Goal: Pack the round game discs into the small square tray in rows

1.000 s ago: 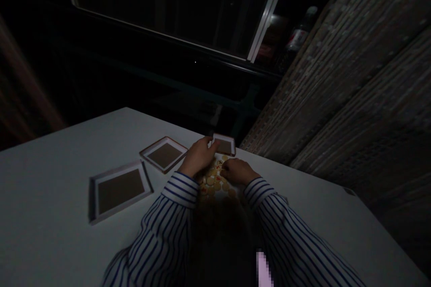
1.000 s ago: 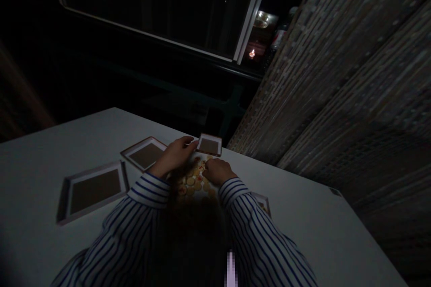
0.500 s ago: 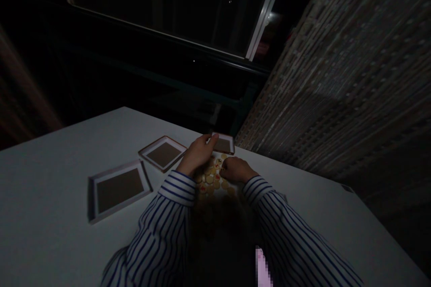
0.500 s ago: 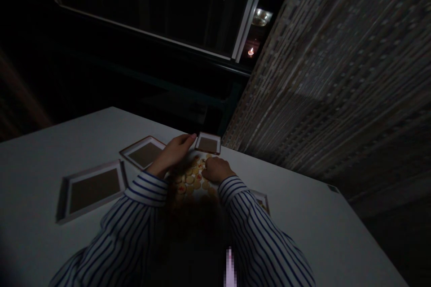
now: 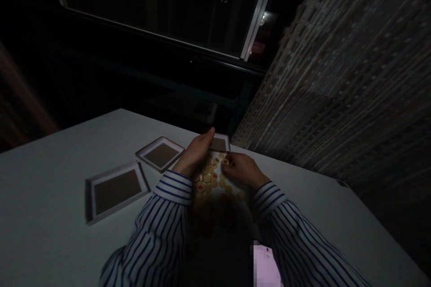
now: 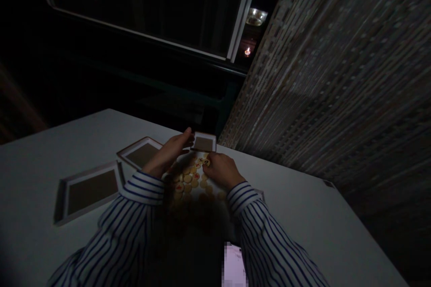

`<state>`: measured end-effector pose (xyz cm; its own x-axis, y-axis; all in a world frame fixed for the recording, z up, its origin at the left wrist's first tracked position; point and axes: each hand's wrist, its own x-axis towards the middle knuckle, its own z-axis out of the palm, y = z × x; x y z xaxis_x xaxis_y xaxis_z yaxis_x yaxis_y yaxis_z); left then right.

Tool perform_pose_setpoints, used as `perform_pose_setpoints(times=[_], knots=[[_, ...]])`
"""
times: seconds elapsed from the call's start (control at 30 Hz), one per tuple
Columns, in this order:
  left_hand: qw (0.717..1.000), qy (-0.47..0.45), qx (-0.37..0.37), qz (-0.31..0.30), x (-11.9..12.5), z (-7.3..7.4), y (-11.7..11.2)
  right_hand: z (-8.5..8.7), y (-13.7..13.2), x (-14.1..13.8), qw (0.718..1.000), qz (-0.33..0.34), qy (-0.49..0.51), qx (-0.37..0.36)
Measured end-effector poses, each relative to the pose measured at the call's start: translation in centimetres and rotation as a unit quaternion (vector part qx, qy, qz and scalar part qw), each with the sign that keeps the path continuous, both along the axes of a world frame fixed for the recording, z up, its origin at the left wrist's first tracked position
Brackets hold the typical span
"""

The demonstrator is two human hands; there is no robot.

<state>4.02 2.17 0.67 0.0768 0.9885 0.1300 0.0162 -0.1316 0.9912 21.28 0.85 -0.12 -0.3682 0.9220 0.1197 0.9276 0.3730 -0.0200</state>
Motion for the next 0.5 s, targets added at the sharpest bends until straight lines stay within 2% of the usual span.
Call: perform_pose_setpoints(times=[0.13,0.23,0.5], knots=[[0.993,-0.086,-0.082,-0.01,0.6,0.3,-0.1,0.8,-1.0,0.8,0.998,0.005,0.053,0.025],[0.985,-0.129,-0.112,-0.034,1.2,0.6,-0.4,1.0,-1.7,1.4,0.994,0.008,0.097,0.051],[0.976,-0.118,-0.124,-0.133,3.7,0.3,-1.4,0.8,-3.7,3.5,0.976,0.034,0.178,0.117]])
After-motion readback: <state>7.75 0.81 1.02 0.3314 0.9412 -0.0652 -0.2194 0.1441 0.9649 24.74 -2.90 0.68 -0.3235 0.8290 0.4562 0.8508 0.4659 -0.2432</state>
